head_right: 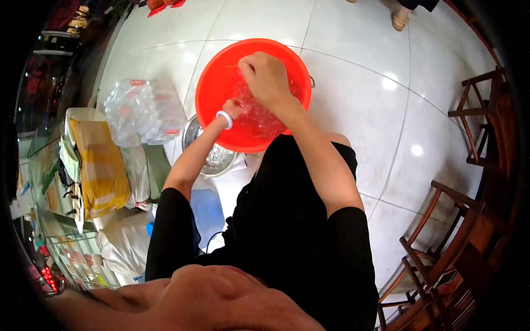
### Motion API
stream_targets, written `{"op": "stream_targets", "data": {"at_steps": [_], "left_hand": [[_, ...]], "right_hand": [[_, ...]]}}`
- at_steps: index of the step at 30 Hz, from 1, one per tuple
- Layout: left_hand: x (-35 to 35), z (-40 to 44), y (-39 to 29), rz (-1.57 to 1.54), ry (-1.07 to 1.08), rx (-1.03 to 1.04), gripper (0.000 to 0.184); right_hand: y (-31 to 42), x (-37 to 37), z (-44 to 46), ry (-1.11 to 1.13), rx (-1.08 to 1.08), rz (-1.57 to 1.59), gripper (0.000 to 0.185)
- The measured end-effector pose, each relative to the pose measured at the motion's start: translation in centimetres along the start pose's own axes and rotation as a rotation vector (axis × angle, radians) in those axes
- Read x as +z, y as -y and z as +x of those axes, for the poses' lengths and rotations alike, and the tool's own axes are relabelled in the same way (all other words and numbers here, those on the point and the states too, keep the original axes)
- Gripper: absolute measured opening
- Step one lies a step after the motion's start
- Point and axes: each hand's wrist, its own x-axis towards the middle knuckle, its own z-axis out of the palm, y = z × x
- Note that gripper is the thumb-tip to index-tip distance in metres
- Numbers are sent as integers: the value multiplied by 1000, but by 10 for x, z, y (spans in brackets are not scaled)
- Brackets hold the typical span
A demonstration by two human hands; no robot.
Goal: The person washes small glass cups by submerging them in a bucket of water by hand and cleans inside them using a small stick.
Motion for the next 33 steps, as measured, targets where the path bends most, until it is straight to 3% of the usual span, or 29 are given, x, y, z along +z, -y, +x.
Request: {"op": "stream_targets", "data": {"at_steps": [1,3,7,8,9,13,15,16,17,19,20,22,23,25,33], "left_hand": [[11,8,3,2,10,5,37],[36,26,13,309,-2,-144,34],[74,71,51,-127,-12,-255,34],[78,68,55,96,-132,-148,31],[79,72,61,99,-125,-154,31],[92,104,92,113,-58,-322,29],[97,105,102,-322,-5,-58,31],[101,109,101,-890,143,-224,40],[103,110,103,-890,142,-226,40],[105,109,102,-573,108,-154,45],[112,118,115,-574,107,-154,45],[117,126,124,-903,140,-117,46],[114,124,121,-904,140,-116,46],[103,114,110,-581,167,-146,45],[100,104,99,-624,98,-134,45]], "right_hand": [[1,1,1,-25,-1,18,15],[-1,5,2,-52,-21,27,14],[3,0,5,-78,-7,90,12],[5,-2,5,-72,5,113,12],[7,-3,6,-66,14,139,12],[11,-6,6,-57,19,161,12],[14,-7,4,-31,35,173,11],[14,-6,3,-29,37,175,11],[14,-6,2,-33,31,170,11],[14,-6,2,-37,24,165,11],[14,-6,1,-37,21,164,11],[14,-7,0,-38,17,162,10],[14,-7,0,-47,14,168,10],[13,-8,0,-56,9,173,10],[13,-10,0,-50,0,158,11]]}}
